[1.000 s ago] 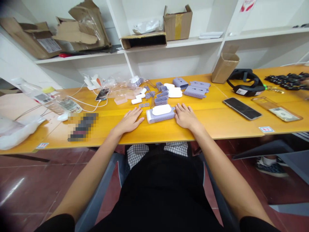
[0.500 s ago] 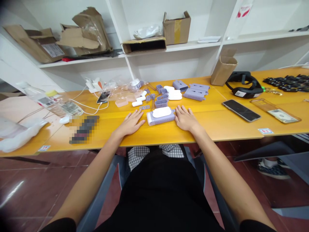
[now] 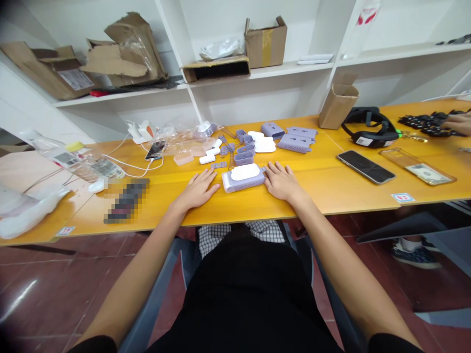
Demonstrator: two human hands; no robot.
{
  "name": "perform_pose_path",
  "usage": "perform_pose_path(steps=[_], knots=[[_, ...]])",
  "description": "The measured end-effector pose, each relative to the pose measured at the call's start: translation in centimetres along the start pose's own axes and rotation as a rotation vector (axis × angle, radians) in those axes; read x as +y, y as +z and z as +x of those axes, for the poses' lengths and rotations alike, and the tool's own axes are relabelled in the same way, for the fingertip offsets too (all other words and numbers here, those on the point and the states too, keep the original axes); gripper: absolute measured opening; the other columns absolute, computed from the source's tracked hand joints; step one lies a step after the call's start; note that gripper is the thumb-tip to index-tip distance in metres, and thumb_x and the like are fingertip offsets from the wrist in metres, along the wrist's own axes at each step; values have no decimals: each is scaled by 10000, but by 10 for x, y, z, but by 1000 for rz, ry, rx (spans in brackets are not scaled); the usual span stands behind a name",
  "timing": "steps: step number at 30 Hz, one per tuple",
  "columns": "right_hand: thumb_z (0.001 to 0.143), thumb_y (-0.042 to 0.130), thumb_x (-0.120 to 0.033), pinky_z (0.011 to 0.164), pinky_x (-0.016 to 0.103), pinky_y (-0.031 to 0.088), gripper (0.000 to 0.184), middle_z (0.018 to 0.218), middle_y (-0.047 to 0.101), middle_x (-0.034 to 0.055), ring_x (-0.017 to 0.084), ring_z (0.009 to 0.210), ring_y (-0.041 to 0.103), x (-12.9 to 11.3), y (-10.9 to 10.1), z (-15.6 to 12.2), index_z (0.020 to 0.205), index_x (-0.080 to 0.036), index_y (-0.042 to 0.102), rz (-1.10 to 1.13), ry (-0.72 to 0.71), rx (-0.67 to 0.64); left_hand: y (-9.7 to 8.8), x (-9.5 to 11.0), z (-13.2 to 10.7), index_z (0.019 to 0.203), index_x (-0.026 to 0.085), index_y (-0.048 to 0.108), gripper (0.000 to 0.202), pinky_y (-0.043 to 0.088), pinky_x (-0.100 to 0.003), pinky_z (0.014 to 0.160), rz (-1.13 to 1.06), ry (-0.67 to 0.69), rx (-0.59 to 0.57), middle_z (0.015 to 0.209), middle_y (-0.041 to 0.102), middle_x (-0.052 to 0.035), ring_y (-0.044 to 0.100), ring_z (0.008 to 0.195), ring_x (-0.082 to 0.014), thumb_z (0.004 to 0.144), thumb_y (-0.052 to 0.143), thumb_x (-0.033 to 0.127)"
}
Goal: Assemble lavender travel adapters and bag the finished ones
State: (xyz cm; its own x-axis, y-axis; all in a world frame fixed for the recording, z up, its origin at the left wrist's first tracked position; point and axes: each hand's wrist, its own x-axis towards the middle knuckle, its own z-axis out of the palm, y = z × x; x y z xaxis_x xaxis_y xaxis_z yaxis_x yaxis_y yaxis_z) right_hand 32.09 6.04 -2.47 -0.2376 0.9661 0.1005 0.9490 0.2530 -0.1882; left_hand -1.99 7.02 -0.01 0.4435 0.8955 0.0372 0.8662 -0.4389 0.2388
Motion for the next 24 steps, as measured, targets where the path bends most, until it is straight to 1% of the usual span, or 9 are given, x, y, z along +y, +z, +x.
perform_pose_path(steps=[3, 5, 9, 12, 15, 17, 20, 22, 24], knots=[[1085, 318, -422, 1305, 685, 271, 622, 1761, 389, 153, 413, 1637, 331, -2, -1, 1, 1622, -168, 502, -2, -3, -3, -1, 2, 0, 1657, 200, 418, 667, 197, -602, 1350, -47, 15, 58, 1756, 381, -139, 309, 1654, -341, 1095, 354, 553], [1083, 314, -408, 1296, 695, 275, 618, 1759, 388, 169, 425, 1633, 330, -8, -3, 1, 1610, -155, 514, -15, 8, -15, -3, 5, 0, 1644, 191, 436, 649, 241, -550, 1351, -122, 59, 115, 1726, 440, -133, 379, 1623, -311, 1102, 345, 535], [1088, 297, -422, 1242, 797, 252, 642, 1755, 365, 230, 470, 1627, 308, -36, -2, -2, 1627, -124, 481, -45, 26, -30, -6, 8, 1, 1565, 172, 537, 622, 330, -455, 1328, -360, 157, 218, 1647, 549, -125, 488, 1551, -279, 1114, 302, 530], [1099, 290, -532, 1206, 857, 218, 692, 1767, 329, 244, 490, 1642, 252, -58, 1, -7, 1670, -165, 421, -41, -22, -43, -10, 6, 2, 1491, 175, 599, 606, 402, -463, 1280, -473, 167, 254, 1557, 634, -128, 580, 1455, -289, 1116, 288, 535], [1103, 268, -589, 1182, 851, 265, 679, 1733, 400, 226, 499, 1613, 307, -66, -1, -7, 1644, -232, 472, -46, -49, -26, -14, 2, 0, 1407, 189, 652, 541, 440, -492, 1244, -463, 121, 269, 1484, 679, -130, 622, 1384, -315, 1070, 437, 554], [1114, 246, -534, 1139, 810, 370, 620, 1642, 527, 211, 481, 1528, 442, -65, -7, -3, 1576, -266, 560, -43, -52, -22, -16, 0, -2, 1399, 199, 657, 564, 439, -507, 1242, -463, 140, 216, 1488, 667, -137, 612, 1388, -339, 1003, 570, 591], [1104, 288, -441, 1034, 722, 505, 549, 1403, 700, 220, 463, 1330, 610, -61, -21, 13, 1456, -259, 669, -56, -35, -32, -18, 0, -6, 1514, 220, 574, 795, 426, -517, 1258, -535, 237, 58, 1584, 579, -144, 557, 1454, -369, 868, 746, 649], [1060, 413, -366, 996, 655, 545, 502, 1319, 739, 236, 465, 1258, 659, -60, -29, 30, 1482, -232, 650, -78, -30, -28, -19, 2, -8, 1551, 240, 540, 909, 406, -531, 1276, -552, 268, -13, 1612, 549, -134, 535, 1478, -376, 787, 835, 633], [1024, 477, -303, 969, 592, 568, 520, 1301, 761, 222, 438, 1185, 713, -61, -35, 47, 1517, -233, 630, -48, -21, -23, -20, 3, -9, 1541, 256, 549, 910, 388, -553, 1288, -537, 261, -29, 1602, 561, -122, 535, 1477, -374, 758, 869, 590]])
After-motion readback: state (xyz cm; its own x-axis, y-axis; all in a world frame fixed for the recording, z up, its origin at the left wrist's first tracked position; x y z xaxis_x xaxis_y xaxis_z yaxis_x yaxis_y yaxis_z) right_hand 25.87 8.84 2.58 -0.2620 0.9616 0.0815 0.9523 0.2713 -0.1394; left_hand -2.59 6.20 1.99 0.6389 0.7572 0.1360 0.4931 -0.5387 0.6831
